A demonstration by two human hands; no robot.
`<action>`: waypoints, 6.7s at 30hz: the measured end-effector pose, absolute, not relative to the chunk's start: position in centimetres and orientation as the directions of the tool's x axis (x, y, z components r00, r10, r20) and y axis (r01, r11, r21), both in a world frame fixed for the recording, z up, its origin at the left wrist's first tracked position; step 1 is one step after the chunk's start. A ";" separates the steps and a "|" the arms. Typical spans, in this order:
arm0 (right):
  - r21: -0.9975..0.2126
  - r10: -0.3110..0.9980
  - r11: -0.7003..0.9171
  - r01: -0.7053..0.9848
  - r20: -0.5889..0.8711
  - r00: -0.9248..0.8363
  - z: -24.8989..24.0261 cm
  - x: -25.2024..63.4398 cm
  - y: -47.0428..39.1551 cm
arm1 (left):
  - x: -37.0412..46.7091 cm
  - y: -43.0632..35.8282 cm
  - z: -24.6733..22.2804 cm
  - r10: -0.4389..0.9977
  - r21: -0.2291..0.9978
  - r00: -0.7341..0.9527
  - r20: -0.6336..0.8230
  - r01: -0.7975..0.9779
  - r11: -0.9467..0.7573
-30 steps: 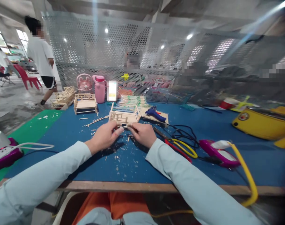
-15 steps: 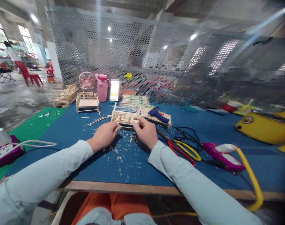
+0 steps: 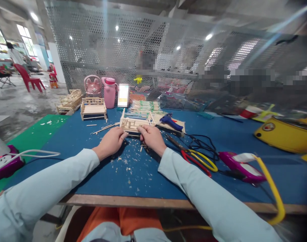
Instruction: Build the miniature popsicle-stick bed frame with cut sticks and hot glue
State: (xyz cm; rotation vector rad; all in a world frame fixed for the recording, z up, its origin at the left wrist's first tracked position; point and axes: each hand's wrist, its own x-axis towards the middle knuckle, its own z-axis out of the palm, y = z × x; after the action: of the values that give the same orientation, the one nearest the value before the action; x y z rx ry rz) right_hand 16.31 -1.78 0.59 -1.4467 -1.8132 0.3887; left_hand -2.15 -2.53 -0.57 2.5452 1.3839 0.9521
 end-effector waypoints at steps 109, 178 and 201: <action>-0.223 0.821 0.469 0.854 0.467 -0.329 2.2 17.6 -3.5 | -3.9 -0.6 -0.6 0.857 0.752 0.087 0.507 0.442 -0.490; 0.119 0.813 0.261 0.958 0.508 -0.284 1.8 17.4 -2.5 | 2.2 2.3 5.1 0.711 0.165 0.592 0.380 0.713 -0.682; -0.027 0.751 0.263 0.964 0.633 -0.187 1.8 17.9 -3.2 | 2.2 2.2 5.3 0.711 0.162 0.597 0.372 0.712 -0.683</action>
State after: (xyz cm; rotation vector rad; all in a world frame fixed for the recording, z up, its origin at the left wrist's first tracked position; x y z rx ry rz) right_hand 17.94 -3.16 1.78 -1.5464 -2.0042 -0.5207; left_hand 2.18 2.16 5.30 2.8104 1.2511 0.6518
